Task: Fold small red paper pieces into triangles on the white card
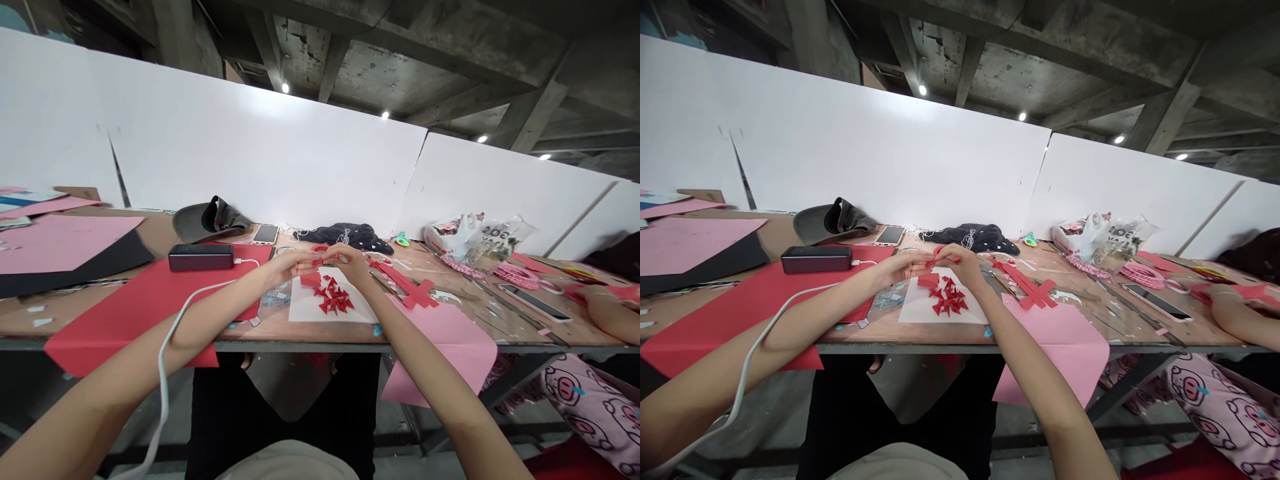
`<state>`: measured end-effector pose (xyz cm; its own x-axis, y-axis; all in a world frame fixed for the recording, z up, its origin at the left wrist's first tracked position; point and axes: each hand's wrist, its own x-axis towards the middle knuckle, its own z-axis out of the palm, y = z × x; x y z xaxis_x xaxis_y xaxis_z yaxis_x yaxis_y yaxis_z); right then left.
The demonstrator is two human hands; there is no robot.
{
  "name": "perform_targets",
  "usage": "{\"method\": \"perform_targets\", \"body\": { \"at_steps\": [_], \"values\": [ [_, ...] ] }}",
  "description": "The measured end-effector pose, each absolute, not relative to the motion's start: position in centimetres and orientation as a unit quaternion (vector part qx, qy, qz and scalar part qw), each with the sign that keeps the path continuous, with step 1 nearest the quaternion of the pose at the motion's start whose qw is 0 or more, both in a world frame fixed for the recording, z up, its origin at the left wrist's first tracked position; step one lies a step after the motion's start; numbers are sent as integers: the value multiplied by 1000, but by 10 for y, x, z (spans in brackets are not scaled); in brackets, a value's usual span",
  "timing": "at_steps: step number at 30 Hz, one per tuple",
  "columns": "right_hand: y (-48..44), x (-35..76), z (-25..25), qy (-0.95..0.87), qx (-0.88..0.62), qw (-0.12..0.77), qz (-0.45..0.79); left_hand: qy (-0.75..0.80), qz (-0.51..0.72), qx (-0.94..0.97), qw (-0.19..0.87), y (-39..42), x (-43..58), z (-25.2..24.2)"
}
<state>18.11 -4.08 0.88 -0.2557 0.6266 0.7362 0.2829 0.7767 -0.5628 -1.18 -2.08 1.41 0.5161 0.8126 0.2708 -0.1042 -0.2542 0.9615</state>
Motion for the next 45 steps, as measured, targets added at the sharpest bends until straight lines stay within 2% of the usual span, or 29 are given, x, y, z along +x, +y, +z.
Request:
{"method": "perform_targets", "body": {
  "at_steps": [11, 19, 26, 32, 38, 45],
  "values": [
    [-37, 181, 5, -734, -306, 533, 289, 307, 415, 647, 561, -16, -15, 6],
    [-42, 182, 6, -823, -268, 492, 96, 317, 404, 595, 618, 10, -9, -1],
    [-41, 181, 5, -832, -267, 483, 54, 328, 319, 563, 688, 14, -11, 2],
    [-38, 180, 2, -790, -323, 500, 146, 325, 359, 548, 683, -3, -10, 6],
    [-31, 181, -1, -758, -348, 498, 237, 298, 404, 608, 615, -14, -18, 3],
    [-32, 184, -1, -723, -341, 498, 335, 298, 379, 647, 591, -11, -10, 6]
  ]
}}
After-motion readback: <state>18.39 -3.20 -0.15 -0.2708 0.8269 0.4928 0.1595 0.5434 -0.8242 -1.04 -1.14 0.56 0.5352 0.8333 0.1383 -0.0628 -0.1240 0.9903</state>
